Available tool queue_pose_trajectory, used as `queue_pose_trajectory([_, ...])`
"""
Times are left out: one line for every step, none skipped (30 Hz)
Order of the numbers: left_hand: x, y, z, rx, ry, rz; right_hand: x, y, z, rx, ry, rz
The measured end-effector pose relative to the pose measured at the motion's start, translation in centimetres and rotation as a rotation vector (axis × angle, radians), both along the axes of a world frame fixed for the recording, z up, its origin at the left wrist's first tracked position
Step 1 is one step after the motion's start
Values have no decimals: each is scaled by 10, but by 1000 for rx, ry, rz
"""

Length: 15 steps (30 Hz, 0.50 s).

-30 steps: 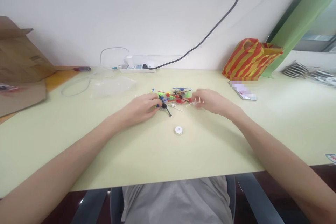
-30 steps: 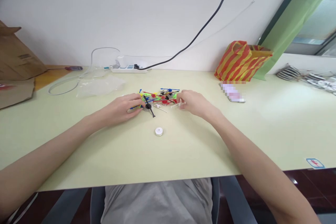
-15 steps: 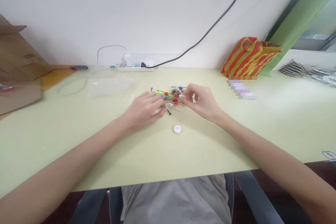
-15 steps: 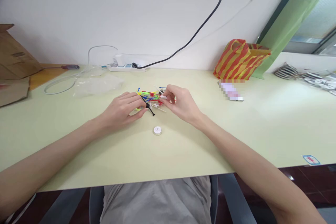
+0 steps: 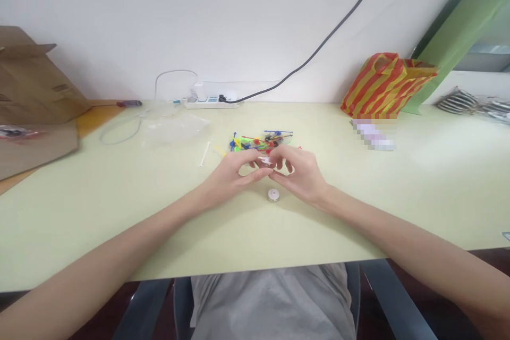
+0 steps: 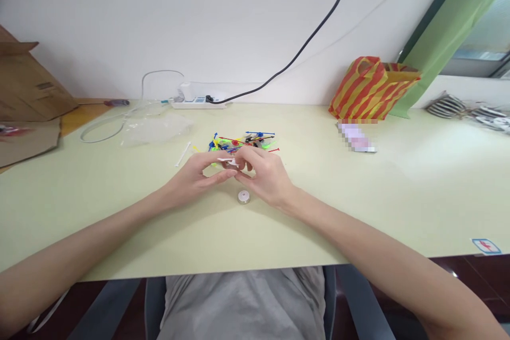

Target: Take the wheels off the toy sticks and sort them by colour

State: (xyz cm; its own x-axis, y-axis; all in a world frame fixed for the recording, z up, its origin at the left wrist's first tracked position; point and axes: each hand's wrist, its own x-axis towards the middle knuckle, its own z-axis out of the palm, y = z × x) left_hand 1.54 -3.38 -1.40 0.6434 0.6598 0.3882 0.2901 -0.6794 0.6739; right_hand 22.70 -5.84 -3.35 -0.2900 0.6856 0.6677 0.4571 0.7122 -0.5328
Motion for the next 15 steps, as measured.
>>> queue_pose_trajectory([0,0,0,-23,-15,-1,0,0,1,-22,19,27])
queue_pose_trajectory([0,0,0,-34,-25,7,1,0,2,-48,37,60])
queue_pose_trajectory([-1,2,-1,-35,-29,16,1,1,3,-72,55,94])
queue_pose_trajectory([-2,3,-2,-24,-24,22,2,2,5,-88,72,123])
queue_pose_trajectory([-4,5,-4,-5,-6,23,3,3,6,-94,85,140])
queue_pose_trajectory([-5,7,-5,18,20,18,5,5,6,-81,92,145])
queue_pose_trajectory([-7,8,-7,40,51,10,6,7,5,-53,92,146])
queue_pose_trajectory([-7,8,-8,48,82,6,7,10,4,-13,85,148])
queue_pose_trajectory([-8,7,-8,39,106,7,8,12,3,30,73,157])
queue_pose_trajectory([-7,6,-8,12,117,18,9,14,1,71,58,171])
queue_pose_trajectory([-6,5,-8,-30,112,33,9,16,0,105,45,187])
queue_pose_trajectory([-5,4,-7,-77,98,42,10,18,-1,126,37,198])
queue_pose_trajectory([-4,3,-7,-122,76,46,10,18,-1,131,32,204])
queue_pose_trajectory([-2,2,-7,-161,49,43,10,19,-1,125,32,206])
queue_pose_trajectory([-1,1,-6,-189,24,38,10,19,-1,110,35,207])
